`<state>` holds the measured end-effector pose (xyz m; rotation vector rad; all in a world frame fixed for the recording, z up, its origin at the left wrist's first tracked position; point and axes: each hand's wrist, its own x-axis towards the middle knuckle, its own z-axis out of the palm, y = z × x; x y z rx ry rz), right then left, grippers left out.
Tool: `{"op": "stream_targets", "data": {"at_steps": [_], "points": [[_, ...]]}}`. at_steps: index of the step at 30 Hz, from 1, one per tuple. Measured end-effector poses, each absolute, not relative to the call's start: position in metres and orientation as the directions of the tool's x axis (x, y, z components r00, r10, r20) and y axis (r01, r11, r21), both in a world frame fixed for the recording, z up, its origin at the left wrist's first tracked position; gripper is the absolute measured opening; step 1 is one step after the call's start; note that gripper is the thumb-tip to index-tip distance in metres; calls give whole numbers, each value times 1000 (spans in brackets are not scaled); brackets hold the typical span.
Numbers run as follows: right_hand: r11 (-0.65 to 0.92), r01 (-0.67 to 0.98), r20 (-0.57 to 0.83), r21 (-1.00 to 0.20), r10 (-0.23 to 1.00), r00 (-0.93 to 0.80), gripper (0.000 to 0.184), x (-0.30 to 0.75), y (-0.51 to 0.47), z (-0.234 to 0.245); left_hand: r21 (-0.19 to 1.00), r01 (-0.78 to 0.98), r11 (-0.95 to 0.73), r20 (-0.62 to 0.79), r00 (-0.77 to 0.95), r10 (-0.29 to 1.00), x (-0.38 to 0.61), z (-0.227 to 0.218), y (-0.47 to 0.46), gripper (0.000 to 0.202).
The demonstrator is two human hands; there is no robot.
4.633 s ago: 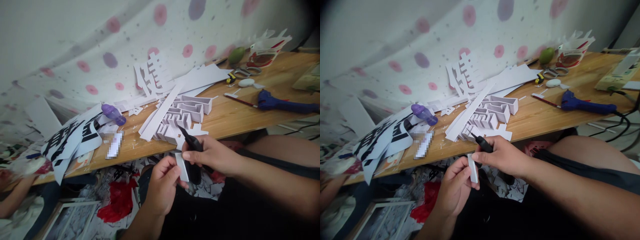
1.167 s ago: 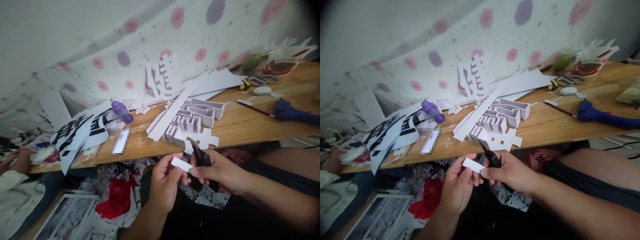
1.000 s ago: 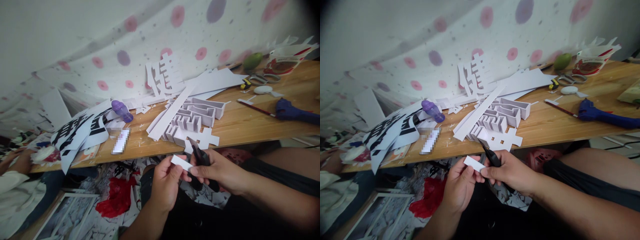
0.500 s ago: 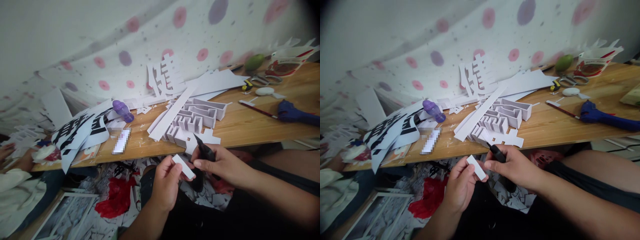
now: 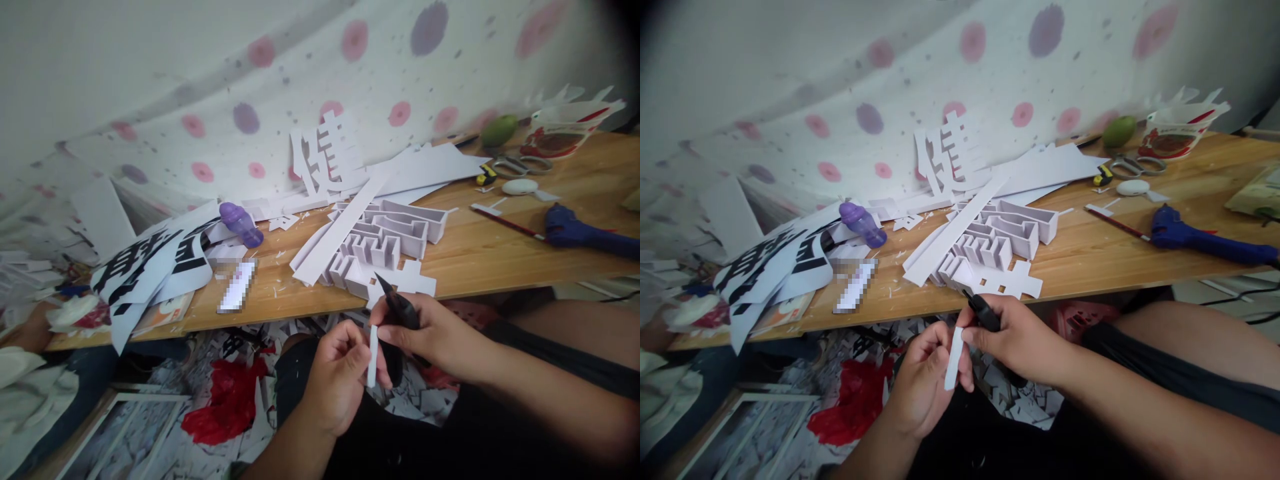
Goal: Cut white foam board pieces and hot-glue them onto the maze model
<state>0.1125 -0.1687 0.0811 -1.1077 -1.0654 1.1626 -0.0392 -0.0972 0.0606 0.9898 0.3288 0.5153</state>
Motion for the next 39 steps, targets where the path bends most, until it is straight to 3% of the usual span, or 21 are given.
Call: {"op": "stream_targets", "data": {"at_steps": [4,9,13,19,32,39], "points": [[87,-117,73,-989,990,118,34,114,-169,78,799,-276,534,-47,857,513,-37,61,-98,33],[174,234,218,-957,960,177,27,121,-174,73,782,-341,522,-66,787,614,-37,68,-97,30],[222,564,335,-795,936,104,35,124,-182,70,778,-374,504,-100,719,688,-36,74,-97,31],[219,803,341,-555,940,-20,48,119,-186,69,740,-424,521,-159,644,749,-35,79,-99,24],[251,877,452,-409,891,-43,54,112,-181,67,705,-428,566,-161,680,715,-42,83,-100,24],[198,867,430,-457,903,20,51,117,-178,67,709,-431,559,-113,712,693,-42,81,-101,20]]}}
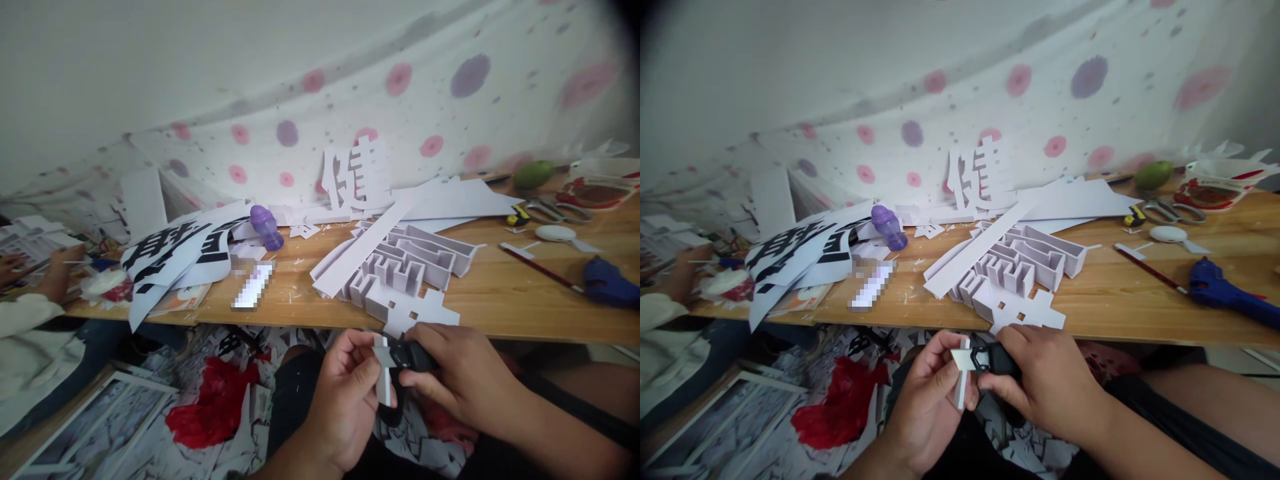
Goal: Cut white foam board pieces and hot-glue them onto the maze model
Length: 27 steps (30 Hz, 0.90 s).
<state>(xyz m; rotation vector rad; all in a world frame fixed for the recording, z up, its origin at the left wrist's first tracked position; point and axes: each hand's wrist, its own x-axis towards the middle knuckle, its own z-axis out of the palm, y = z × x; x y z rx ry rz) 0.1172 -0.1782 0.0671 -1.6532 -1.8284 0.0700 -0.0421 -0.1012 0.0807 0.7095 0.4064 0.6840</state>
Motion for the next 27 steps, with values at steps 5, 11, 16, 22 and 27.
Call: {"op": "stream_targets", "data": {"at_steps": [5,11,16,22,27], "points": [[272,851,442,-449,896,-53,54,112,-179,69,690,-460,559,-128,683,719,-43,84,-100,21],[234,863,432,-448,902,-20,57,111,-180,69,709,-429,559,-163,672,722,-46,83,-102,21],[243,848,433,-470,901,-19,56,112,-179,70,716,-417,560,-139,701,700,-46,81,-102,21],[167,860,401,-482,915,48,57,121,-175,69,723,-427,543,-83,726,682,-48,77,-105,19],[110,826,364,-553,924,121,55,127,-174,69,750,-418,513,-74,718,692,-50,79,-106,22]]}}
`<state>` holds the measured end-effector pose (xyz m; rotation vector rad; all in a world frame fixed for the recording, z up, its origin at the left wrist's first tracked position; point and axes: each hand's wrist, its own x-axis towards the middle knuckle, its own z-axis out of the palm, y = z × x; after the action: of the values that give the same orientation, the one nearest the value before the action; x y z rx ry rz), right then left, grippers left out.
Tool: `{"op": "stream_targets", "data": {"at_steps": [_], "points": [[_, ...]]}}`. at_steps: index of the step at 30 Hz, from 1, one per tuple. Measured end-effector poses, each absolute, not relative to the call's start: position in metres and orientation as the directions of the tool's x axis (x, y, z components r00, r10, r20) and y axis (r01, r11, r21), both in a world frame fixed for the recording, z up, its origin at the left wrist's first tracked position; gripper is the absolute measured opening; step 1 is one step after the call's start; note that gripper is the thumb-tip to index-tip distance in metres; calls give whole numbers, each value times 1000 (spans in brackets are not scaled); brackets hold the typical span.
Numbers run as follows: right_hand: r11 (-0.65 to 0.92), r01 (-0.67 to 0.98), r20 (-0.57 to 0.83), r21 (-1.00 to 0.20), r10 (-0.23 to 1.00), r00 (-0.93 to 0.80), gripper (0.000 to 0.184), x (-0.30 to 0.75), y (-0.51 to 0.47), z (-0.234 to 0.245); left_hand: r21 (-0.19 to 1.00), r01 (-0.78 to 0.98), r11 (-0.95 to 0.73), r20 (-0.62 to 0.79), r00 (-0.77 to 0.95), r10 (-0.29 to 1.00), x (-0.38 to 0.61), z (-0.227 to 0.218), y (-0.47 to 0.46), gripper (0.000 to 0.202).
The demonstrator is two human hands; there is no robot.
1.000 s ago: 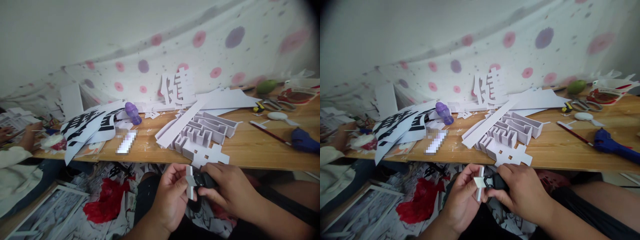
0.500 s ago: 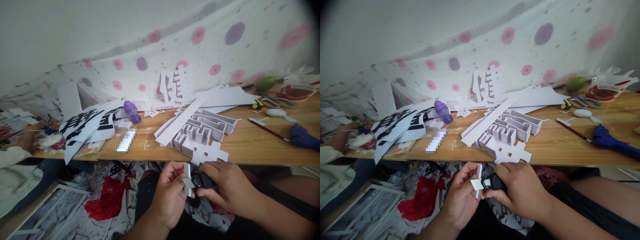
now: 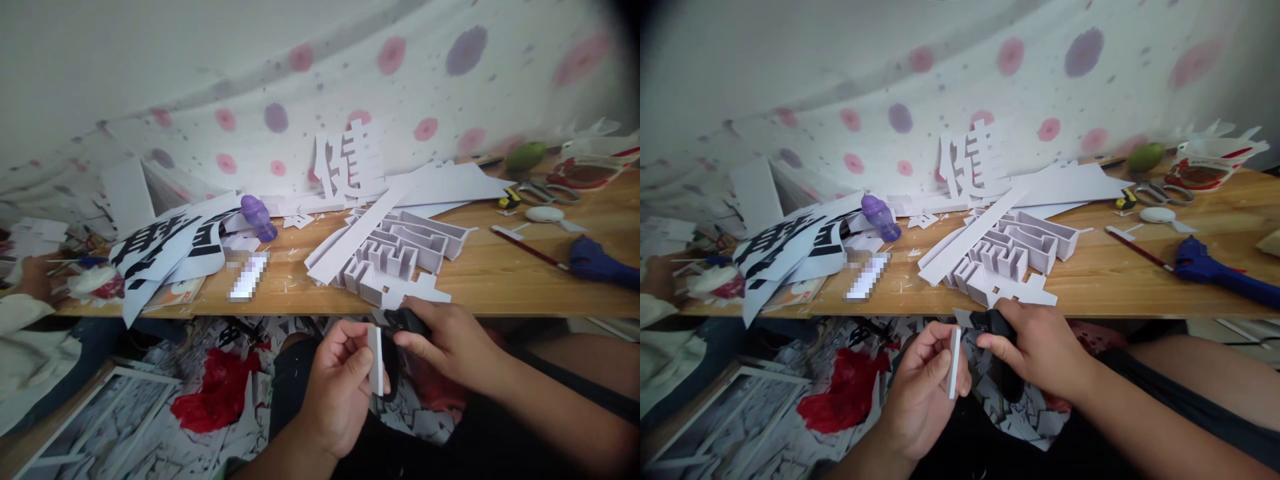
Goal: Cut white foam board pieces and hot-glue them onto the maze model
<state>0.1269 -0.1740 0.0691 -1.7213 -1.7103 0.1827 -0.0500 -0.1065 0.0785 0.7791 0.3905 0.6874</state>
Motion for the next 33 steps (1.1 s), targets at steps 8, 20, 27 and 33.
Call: {"op": "stream_targets", "data": {"at_steps": [8,20,27,33], "points": [[283,823,411,-492,909,-67,57,108,-182,74,740,-427,519,-192,606,772,-47,85,-104,25],[214,875,427,-435,904,-9,62,117,-179,73,738,-422,527,-117,688,716,-49,80,-107,22],[200,882,408,-427,913,-10,64,120,-176,73,738,-423,526,-91,710,698,-50,77,-105,20],[176,855,391,-488,920,34,59,122,-174,70,719,-410,561,-113,728,677,-50,75,-104,19]]}}
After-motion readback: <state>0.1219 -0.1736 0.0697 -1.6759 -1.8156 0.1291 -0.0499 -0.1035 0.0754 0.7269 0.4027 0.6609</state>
